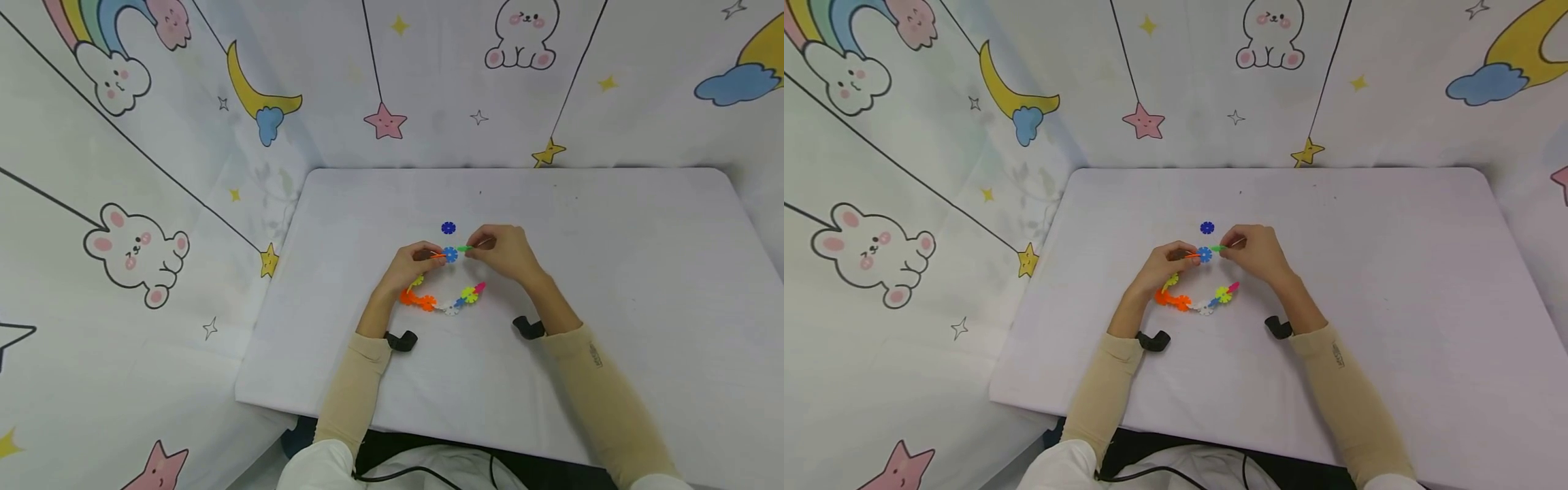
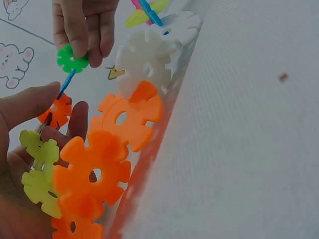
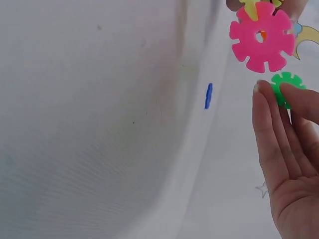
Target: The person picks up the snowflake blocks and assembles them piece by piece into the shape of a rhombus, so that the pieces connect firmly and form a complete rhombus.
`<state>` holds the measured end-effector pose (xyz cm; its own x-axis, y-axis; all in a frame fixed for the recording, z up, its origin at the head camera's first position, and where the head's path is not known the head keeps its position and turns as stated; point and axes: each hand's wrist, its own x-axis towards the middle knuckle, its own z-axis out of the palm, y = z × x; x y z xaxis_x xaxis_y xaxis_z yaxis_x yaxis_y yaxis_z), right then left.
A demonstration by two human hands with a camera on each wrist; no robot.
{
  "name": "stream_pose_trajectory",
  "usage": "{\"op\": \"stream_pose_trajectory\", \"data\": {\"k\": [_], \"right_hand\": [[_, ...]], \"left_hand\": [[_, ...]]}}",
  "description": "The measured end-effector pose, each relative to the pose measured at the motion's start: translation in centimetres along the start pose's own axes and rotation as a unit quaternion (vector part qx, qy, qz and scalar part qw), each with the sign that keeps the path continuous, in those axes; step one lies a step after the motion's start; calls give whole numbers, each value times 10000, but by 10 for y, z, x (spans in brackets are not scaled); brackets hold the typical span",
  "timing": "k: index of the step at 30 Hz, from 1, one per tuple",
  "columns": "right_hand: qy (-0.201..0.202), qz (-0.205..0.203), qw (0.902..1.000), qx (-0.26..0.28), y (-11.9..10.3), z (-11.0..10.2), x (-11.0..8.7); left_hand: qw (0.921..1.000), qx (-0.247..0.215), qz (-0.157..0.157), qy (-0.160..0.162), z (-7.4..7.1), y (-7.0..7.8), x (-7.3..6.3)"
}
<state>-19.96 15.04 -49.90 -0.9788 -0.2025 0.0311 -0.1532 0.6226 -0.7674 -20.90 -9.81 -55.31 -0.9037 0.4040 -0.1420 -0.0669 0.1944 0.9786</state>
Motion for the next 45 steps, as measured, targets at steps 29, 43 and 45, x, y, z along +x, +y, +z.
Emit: {"op": "stream_pose_trajectory", "data": {"k": [29,43,45], "right_hand": [[308,-17,9982,516,20,7,-16],[-15,-21,9954,953,30,4,-10],[-16,-24,9955,948,30,3,-9]], "left_hand": [[9998,43,-193,-48,7,0,4],[9996,-132,-178,-148,12,-2,12],[9997,-144,-115,-186,13,-3,13]]}}
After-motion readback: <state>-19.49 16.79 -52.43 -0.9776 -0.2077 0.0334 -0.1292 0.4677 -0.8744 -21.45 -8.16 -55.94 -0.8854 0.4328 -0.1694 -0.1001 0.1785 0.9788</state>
